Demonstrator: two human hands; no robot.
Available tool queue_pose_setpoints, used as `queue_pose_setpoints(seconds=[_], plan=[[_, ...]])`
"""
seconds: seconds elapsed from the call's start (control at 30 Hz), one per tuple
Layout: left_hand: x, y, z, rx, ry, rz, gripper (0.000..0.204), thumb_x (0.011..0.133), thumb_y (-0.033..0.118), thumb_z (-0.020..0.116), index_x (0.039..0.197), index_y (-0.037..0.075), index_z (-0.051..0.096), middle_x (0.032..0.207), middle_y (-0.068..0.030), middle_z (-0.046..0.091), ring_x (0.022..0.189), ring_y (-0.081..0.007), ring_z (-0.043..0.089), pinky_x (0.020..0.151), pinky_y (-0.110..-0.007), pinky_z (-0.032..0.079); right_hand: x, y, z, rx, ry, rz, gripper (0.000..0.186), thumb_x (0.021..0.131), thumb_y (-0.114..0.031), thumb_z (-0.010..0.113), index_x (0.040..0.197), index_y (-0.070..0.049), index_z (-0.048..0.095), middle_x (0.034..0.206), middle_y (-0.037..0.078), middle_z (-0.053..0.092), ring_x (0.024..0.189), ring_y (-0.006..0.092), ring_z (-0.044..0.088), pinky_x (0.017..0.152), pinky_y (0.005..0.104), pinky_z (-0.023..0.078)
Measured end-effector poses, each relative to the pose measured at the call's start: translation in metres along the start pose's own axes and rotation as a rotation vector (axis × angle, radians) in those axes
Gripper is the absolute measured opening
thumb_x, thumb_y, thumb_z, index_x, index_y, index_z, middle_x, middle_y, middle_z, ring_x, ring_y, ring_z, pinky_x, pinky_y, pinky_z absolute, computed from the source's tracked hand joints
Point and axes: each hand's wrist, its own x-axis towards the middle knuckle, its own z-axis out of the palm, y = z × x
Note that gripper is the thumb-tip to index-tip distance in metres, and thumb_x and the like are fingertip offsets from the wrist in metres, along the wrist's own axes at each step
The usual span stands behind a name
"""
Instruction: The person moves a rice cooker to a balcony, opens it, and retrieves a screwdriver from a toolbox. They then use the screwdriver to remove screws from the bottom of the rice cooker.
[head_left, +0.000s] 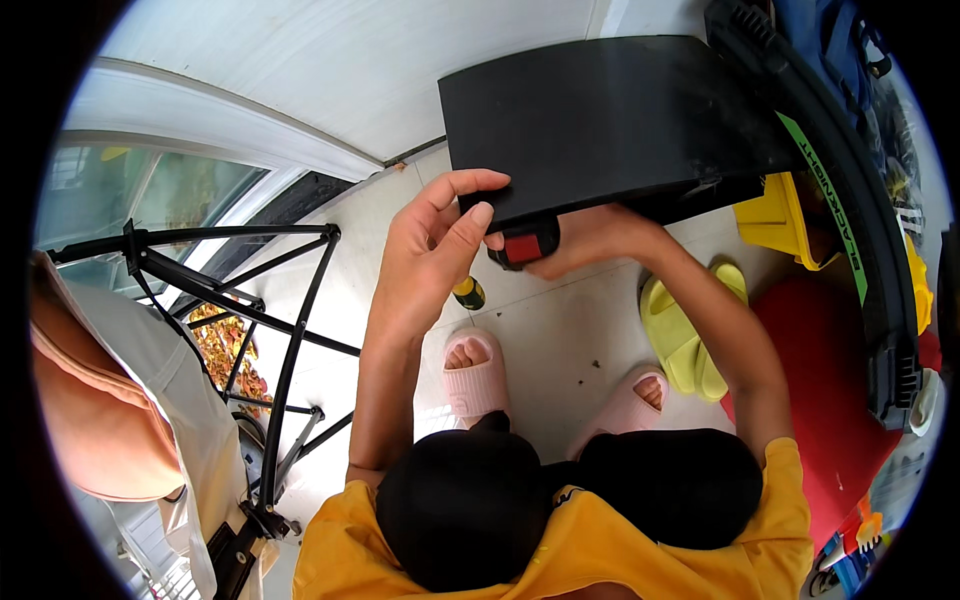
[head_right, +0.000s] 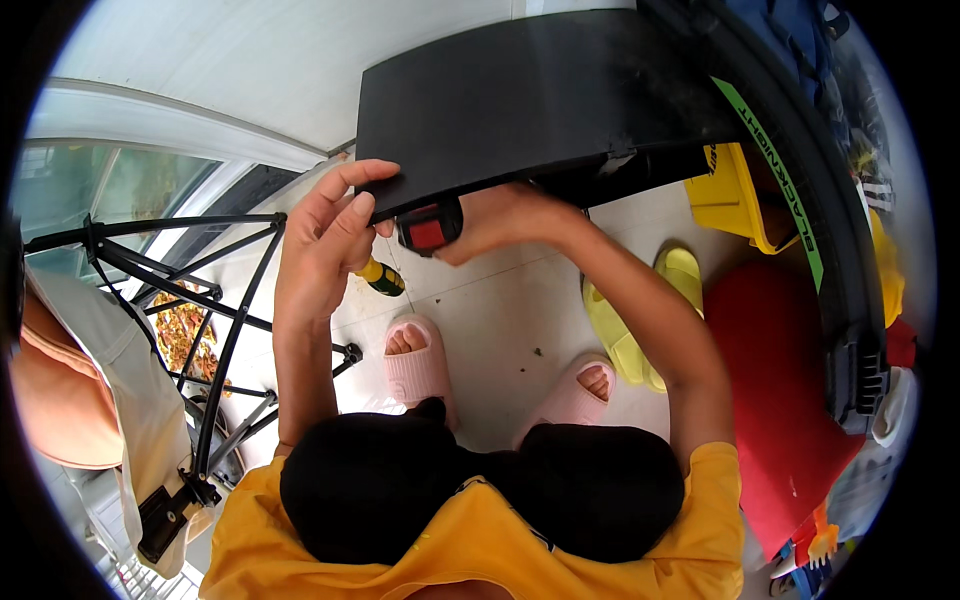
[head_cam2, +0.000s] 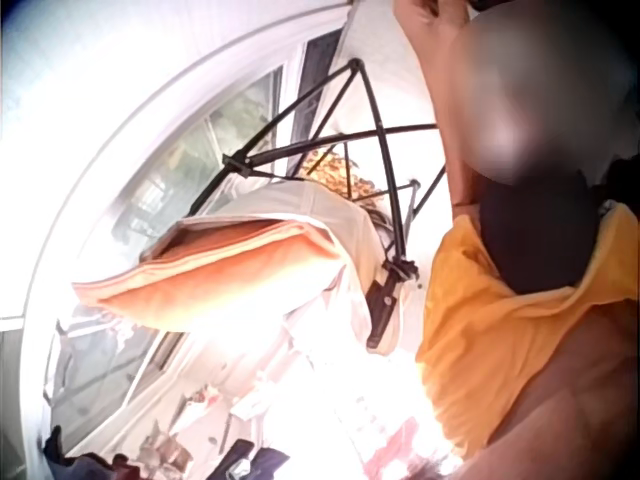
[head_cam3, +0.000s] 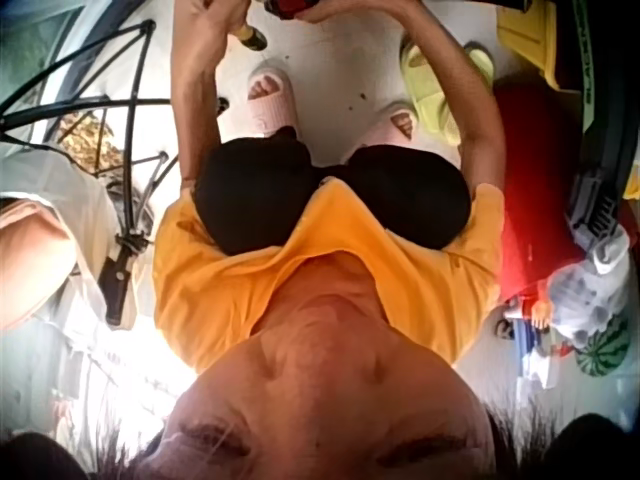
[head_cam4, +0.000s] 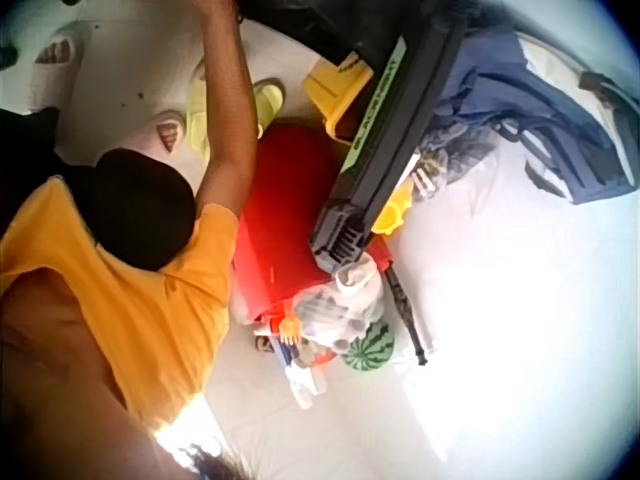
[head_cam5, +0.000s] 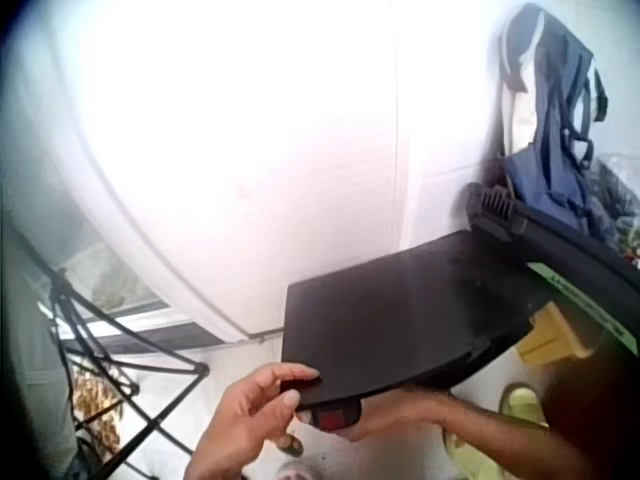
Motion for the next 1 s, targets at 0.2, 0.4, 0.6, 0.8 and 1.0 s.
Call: queue_pose_setpoints(seconds=[0.2, 0.4, 0.6, 0.8, 1.0], plan=[[0.001, -0.003, -0.007, 0.029, -0.022, 0.017, 0.03, 0.087, 0.014, 0.051, 0.113, -0.001, 0.052, 0.071, -0.0047, 0.055, 0.044, 0.0006, 0.025, 0.042, -0.015, 0.018, 0.031, 0.026, -0.001, -0.417, -0.017, -0.05, 0.018, 0.063, -0.004, 0.063, 0.079, -0.01, 0.059, 0.07, 0.003, 0.058, 0.062, 0.0169, 0.053, 0.055, 0.0295, 0.045], [0.002, 0.0, -0.002, 0.035, -0.05, -0.004, 0.03, 0.088, 0.013, 0.048, 0.114, 0.0, 0.051, 0.073, -0.004, 0.053, 0.044, 0.0008, 0.025, 0.042, -0.014, 0.018, 0.038, 0.013, 0.007, -0.084, -0.01, 0.157, 0.023, 0.06, 0.003, 0.063, 0.078, -0.009, 0.06, 0.071, 0.002, 0.059, 0.064, 0.0171, 0.054, 0.054, 0.0308, 0.043], [-0.001, -0.011, 0.006, -0.02, -0.052, 0.033, 0.032, 0.088, 0.01, 0.046, 0.119, 0.0, 0.047, 0.074, -0.0032, 0.053, 0.044, 0.0012, 0.026, 0.042, -0.014, 0.019, 0.021, 0.016, -0.001, -0.411, 0.12, -0.016, 0.031, 0.067, -0.009, 0.067, 0.096, -0.006, 0.06, 0.088, 0.01, 0.062, 0.087, 0.024, 0.058, 0.074, 0.0347, 0.047], [-0.001, -0.017, 0.003, 0.043, -0.062, 0.031, 0.036, 0.087, 0.016, 0.053, 0.12, 0.003, 0.046, 0.071, -0.0024, 0.055, 0.048, 0.0011, 0.031, 0.044, -0.013, 0.021, -0.074, 0.011, 0.013, -0.795, 0.557, -0.221, 0.022, 0.075, -0.012, 0.059, 0.095, -0.002, 0.059, 0.083, 0.011, 0.061, 0.069, 0.0231, 0.059, 0.068, 0.0325, 0.048], [-0.006, -0.022, -0.003, 0.024, -0.078, 0.056, 0.04, 0.087, 0.02, 0.055, 0.122, 0.003, 0.044, 0.066, -0.0005, 0.052, 0.047, 0.0005, 0.032, 0.044, -0.013, 0.021, -0.136, -0.006, 0.015, 0.12, 0.875, 0.285, 0.021, 0.08, -0.018, 0.058, 0.09, 0.0, 0.058, 0.073, 0.011, 0.06, 0.061, 0.0243, 0.056, 0.057, 0.0327, 0.044]])
